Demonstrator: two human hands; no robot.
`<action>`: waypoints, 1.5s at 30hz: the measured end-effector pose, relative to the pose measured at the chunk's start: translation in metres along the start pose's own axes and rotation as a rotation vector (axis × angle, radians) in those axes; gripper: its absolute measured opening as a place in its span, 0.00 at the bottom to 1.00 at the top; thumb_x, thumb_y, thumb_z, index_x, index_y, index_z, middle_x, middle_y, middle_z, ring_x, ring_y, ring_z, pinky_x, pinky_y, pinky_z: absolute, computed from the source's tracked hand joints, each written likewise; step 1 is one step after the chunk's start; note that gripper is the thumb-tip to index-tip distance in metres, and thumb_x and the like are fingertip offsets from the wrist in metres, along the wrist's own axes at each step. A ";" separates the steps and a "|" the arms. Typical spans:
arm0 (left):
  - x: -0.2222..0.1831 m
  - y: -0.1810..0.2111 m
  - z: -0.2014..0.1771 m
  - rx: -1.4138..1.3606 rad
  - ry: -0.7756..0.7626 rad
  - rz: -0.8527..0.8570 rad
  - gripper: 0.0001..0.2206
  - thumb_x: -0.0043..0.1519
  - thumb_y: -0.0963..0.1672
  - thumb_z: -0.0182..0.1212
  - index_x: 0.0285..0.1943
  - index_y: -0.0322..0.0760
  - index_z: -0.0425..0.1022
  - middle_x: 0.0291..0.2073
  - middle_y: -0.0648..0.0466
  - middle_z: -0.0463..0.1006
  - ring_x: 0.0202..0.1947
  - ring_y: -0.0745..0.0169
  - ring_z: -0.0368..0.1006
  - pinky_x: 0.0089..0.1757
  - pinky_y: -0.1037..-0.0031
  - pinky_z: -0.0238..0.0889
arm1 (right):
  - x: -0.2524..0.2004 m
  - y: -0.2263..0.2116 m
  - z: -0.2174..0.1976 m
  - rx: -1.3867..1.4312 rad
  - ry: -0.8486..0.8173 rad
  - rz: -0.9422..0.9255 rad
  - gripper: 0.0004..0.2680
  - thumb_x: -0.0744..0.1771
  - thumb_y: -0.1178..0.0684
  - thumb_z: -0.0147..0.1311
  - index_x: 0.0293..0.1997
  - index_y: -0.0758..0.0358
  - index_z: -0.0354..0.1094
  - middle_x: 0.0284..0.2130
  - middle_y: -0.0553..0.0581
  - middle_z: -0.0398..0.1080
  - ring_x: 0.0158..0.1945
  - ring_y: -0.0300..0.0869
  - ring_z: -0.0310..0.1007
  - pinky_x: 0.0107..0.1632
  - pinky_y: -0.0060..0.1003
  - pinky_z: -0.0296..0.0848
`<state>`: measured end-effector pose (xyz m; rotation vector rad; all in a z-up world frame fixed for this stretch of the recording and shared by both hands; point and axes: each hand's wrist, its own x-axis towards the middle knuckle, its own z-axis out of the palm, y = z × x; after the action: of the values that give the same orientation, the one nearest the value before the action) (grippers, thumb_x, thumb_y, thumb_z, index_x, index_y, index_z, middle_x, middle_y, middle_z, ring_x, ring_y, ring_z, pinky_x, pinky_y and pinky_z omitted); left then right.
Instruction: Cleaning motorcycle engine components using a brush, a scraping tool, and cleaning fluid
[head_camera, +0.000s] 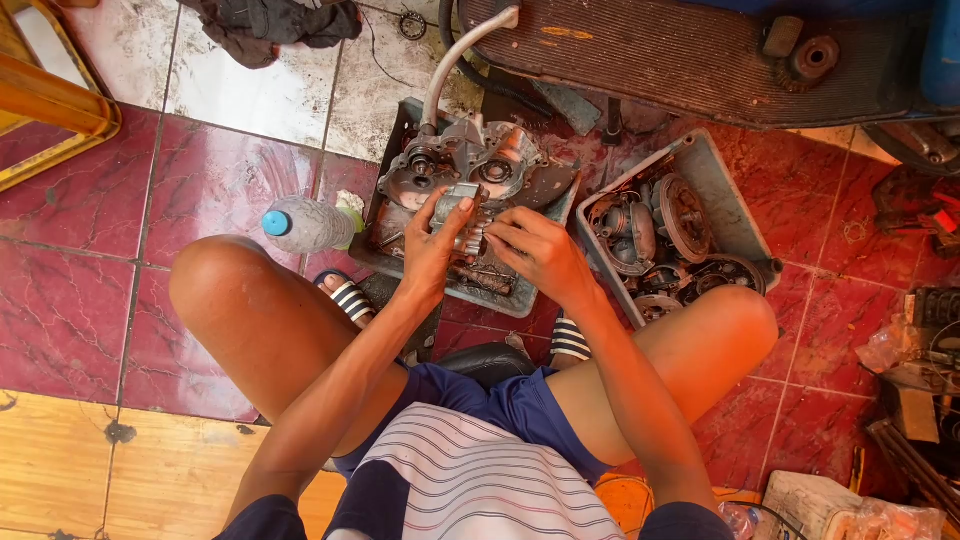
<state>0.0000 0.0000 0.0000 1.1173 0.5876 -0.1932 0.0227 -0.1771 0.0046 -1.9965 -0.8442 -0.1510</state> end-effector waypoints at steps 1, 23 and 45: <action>0.002 -0.002 0.000 0.001 -0.002 0.001 0.31 0.57 0.51 0.73 0.68 0.37 0.68 0.44 0.36 0.75 0.27 0.56 0.76 0.25 0.69 0.78 | 0.001 -0.001 -0.001 -0.002 0.002 0.000 0.03 0.67 0.66 0.58 0.42 0.70 0.76 0.35 0.65 0.74 0.33 0.55 0.76 0.35 0.42 0.76; 0.005 -0.007 0.002 0.181 0.032 0.266 0.30 0.56 0.50 0.77 0.65 0.34 0.70 0.65 0.29 0.65 0.72 0.29 0.48 0.59 0.43 0.60 | -0.005 0.005 0.013 0.492 0.136 0.766 0.04 0.62 0.63 0.62 0.36 0.72 0.78 0.23 0.59 0.73 0.23 0.36 0.73 0.28 0.31 0.71; -0.003 0.013 0.007 0.041 0.035 0.031 0.32 0.53 0.50 0.78 0.62 0.30 0.71 0.38 0.36 0.76 0.20 0.60 0.73 0.18 0.71 0.75 | -0.002 0.003 0.010 -0.071 0.150 -0.095 0.02 0.66 0.64 0.60 0.39 0.67 0.76 0.30 0.61 0.71 0.27 0.51 0.73 0.31 0.38 0.74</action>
<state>0.0057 -0.0012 0.0141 1.1706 0.5991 -0.1602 0.0208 -0.1706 -0.0041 -1.9844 -0.8470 -0.3850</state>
